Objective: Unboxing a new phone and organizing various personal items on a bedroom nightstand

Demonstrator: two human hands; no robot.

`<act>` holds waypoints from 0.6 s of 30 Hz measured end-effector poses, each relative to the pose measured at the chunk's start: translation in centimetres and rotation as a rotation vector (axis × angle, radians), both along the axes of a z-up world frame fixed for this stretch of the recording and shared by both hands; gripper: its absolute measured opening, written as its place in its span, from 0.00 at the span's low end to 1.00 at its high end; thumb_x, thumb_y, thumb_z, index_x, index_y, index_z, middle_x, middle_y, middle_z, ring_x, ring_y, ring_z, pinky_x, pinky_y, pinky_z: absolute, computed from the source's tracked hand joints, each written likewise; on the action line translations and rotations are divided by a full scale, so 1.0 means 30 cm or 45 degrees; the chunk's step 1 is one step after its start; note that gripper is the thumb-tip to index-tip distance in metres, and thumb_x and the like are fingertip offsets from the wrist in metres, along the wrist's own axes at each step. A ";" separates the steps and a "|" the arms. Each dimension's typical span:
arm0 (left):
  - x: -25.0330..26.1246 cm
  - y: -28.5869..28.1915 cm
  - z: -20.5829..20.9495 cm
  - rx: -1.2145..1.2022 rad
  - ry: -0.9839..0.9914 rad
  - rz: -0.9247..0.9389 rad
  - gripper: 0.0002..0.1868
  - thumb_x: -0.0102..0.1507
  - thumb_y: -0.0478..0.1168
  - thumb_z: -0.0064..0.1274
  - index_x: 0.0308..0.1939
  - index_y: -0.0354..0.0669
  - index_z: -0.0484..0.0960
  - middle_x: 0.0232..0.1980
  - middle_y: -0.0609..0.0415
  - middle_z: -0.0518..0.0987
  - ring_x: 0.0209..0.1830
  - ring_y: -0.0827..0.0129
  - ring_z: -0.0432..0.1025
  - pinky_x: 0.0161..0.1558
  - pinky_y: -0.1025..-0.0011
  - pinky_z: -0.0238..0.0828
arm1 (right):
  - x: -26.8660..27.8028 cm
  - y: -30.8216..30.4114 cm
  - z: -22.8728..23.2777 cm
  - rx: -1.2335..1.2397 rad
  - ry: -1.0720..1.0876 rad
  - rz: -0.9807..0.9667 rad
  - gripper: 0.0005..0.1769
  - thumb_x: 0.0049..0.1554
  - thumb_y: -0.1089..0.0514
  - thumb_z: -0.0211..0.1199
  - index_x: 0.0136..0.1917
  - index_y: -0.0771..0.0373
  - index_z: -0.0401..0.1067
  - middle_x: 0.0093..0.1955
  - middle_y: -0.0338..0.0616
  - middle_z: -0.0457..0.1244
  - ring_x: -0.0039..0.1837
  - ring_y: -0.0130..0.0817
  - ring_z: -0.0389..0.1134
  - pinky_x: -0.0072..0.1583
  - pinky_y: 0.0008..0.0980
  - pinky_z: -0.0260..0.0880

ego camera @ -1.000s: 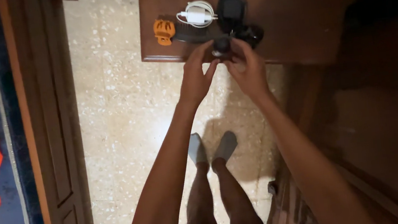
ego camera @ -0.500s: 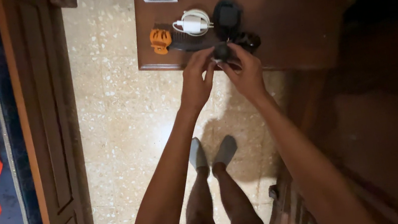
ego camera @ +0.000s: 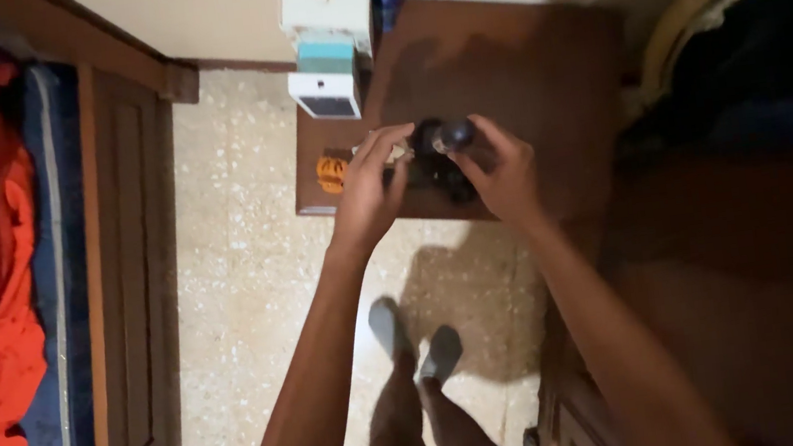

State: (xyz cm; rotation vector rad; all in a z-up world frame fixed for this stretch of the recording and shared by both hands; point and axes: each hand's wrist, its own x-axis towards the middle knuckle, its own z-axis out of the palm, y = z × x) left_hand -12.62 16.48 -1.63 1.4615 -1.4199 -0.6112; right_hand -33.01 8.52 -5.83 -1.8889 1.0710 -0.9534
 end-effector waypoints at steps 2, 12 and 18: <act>0.033 -0.054 0.016 -0.023 -0.026 0.011 0.19 0.64 0.30 0.55 0.60 0.44 0.80 0.56 0.49 0.80 0.61 0.50 0.74 0.63 0.55 0.69 | 0.020 -0.050 0.027 0.001 -0.018 -0.002 0.28 0.53 0.63 0.76 0.64 0.70 0.72 0.55 0.61 0.69 0.59 0.58 0.71 0.57 0.47 0.77; 0.204 -0.360 0.026 -0.119 -0.185 0.064 0.19 0.65 0.31 0.56 0.60 0.43 0.79 0.57 0.48 0.79 0.64 0.47 0.72 0.66 0.54 0.67 | 0.139 -0.322 0.031 -0.082 0.125 -0.058 0.27 0.50 0.61 0.78 0.61 0.68 0.74 0.54 0.59 0.70 0.58 0.58 0.71 0.58 0.50 0.73; 0.334 -0.522 -0.002 -0.179 -0.383 0.016 0.23 0.63 0.29 0.59 0.63 0.41 0.77 0.57 0.45 0.78 0.66 0.44 0.70 0.67 0.53 0.68 | 0.200 -0.479 -0.108 0.021 0.132 -0.026 0.27 0.52 0.60 0.76 0.64 0.66 0.73 0.57 0.57 0.70 0.62 0.55 0.70 0.63 0.50 0.70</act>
